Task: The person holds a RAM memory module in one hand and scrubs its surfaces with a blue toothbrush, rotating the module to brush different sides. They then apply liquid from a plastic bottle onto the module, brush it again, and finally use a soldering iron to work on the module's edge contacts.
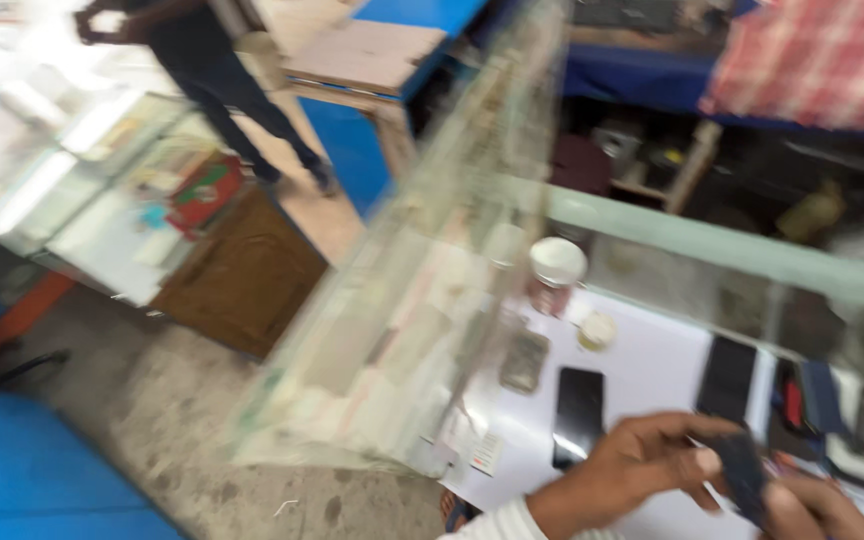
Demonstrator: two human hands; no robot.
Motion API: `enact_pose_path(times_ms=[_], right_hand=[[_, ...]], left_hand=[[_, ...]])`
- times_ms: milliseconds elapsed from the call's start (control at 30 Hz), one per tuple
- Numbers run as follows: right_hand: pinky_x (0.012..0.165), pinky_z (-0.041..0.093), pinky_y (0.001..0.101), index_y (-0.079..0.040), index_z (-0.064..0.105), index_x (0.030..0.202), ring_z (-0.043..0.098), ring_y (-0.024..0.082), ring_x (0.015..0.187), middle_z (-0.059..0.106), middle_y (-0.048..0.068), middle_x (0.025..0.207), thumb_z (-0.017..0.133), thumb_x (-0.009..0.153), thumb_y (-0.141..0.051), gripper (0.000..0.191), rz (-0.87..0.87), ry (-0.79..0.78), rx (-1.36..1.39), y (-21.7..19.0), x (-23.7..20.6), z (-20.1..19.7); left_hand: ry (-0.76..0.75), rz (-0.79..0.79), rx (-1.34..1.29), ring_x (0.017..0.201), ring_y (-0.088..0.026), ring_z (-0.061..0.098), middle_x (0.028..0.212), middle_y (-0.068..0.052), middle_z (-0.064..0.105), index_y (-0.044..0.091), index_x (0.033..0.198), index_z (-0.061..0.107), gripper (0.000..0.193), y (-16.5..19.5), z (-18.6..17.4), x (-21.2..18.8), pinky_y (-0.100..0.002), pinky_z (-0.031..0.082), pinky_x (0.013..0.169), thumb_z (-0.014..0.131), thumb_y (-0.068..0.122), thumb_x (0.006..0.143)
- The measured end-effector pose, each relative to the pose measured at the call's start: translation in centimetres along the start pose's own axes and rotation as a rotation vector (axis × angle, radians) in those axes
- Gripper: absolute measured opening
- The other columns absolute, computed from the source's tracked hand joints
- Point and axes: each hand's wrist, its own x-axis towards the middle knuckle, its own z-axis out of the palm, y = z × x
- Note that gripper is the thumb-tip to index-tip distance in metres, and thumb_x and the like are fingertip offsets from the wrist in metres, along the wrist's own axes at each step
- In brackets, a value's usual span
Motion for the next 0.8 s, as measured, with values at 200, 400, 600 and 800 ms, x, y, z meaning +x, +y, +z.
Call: enact_pose_path(times_ms=[200, 400, 600, 800], right_hand=[[0.041, 0.026, 0.0265, 0.004, 0.063, 0.100, 0.037, 0.009, 0.049, 0.044, 0.000, 0.062, 0.063, 0.099, -0.019, 0.022, 0.037, 0.056, 0.432, -10.0, -7.7, 6.0], [0.044, 0.034, 0.0266, -0.002, 0.055, 0.117, 0.041, 0.010, 0.057, 0.050, 0.001, 0.076, 0.062, 0.094, -0.025, 0.034, 0.153, -0.012, 0.388, -15.9, -9.0, 6.7], [0.049, 0.042, 0.0327, -0.002, 0.057, 0.127, 0.042, 0.013, 0.078, 0.043, 0.001, 0.088, 0.043, 0.096, -0.049, 0.058, 0.200, -0.101, 0.395, -13.7, -7.8, 5.1], [0.054, 0.045, 0.0342, -0.005, 0.058, 0.130, 0.041, 0.013, 0.079, 0.041, 0.000, 0.088, 0.043, 0.092, -0.046, 0.057, 0.186, -0.064, 0.235, -12.7, -8.0, 3.0]], left_hand=[[0.224, 0.055, 0.181, 0.089, -0.009, 0.066, 0.104, -0.006, 0.071, -0.004, 0.124, 0.066, 0.026, 0.1, 1.6, 0.4, -0.025, 0.058, 0.077, 0.073, 0.008, 0.101], [0.415, -0.065, 0.087, 0.075, -0.013, 0.069, 0.092, -0.007, 0.071, -0.002, 0.116, 0.067, 0.023, 1.7, 1.6, 0.7, -0.027, 0.059, 0.060, 0.068, 0.014, 0.099], [0.409, -0.129, 0.124, 0.080, -0.020, 0.074, 0.104, -0.009, 0.066, -0.003, 0.136, 0.055, 0.041, 4.0, 1.2, 0.7, -0.028, 0.060, 0.059, 0.062, 0.016, 0.100], [0.259, -0.124, 0.129, 0.091, -0.023, 0.074, 0.129, -0.022, 0.065, -0.002, 0.157, 0.035, 0.073, 4.3, 2.2, 0.8, -0.030, 0.061, 0.068, 0.068, 0.003, 0.092]])
